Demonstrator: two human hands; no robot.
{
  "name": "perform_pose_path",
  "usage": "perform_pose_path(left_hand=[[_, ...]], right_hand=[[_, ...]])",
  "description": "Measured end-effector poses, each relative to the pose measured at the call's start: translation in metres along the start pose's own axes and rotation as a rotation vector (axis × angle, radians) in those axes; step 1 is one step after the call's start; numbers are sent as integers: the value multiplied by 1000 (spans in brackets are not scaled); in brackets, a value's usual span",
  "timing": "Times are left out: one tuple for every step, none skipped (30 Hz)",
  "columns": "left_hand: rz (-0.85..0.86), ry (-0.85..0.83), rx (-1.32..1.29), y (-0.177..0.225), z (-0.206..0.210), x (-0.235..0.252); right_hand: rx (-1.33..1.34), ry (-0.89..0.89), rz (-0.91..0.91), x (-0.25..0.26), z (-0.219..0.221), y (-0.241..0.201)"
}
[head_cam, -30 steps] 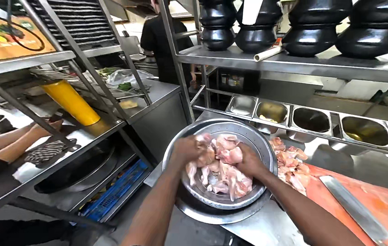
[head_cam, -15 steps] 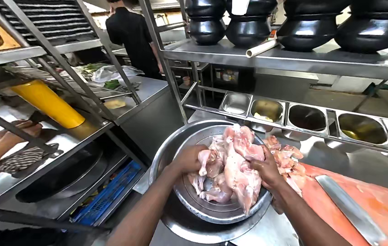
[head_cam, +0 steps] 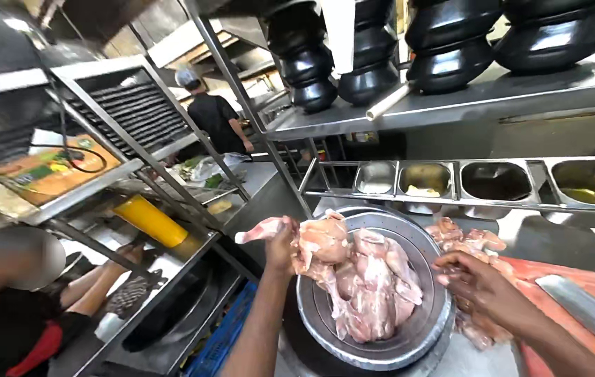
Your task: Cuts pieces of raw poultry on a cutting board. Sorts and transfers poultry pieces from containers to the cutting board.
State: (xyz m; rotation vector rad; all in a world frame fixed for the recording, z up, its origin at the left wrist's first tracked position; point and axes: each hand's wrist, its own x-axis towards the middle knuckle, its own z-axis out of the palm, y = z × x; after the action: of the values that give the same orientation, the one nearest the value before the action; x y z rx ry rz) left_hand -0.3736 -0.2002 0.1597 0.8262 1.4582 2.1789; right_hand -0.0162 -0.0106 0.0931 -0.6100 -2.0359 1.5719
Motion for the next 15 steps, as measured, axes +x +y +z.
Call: perform_pose_path(left_hand=[[39,-31,-10,8,5,-2],[96,-49,10,15,13,-5],[164,-53,53,24,22,-9],[239,-50,95,33,35,-15],[309,-40,134,44,49,-23],[370,-41,190,54,63,-33],[420,-41,256,62,78,-44],[460,-50,312,67,93,-55],[496,-101,367,68,105,-63],[544,-176,413,64,117,-68],[586,-279,474,56,129,-71],[636,-394,553,49,147,-75],[709,-523,593,42,169,-78],[807,-661,635,31,197,-84],[953,-774,709,17,232,-96]], right_hand=[[19,44,-16,-13,-12,5],[37,95,-23,-28,-25,10],[67,147,-31,-44,-40,17],[94,196,-33,-60,-56,25],[104,247,-33,-78,-73,32],[85,306,-35,-95,-91,39],[8,377,-35,-114,-110,47],[-144,447,-18,-134,-129,57],[-356,506,28,-155,-146,69],[-561,541,122,-177,-160,83],[-715,541,272,-197,-170,98],[-801,511,434,-214,-177,113],[-833,466,565,-228,-180,126],[-835,418,643,-239,-180,136],[-820,393,656,-246,-178,143]])
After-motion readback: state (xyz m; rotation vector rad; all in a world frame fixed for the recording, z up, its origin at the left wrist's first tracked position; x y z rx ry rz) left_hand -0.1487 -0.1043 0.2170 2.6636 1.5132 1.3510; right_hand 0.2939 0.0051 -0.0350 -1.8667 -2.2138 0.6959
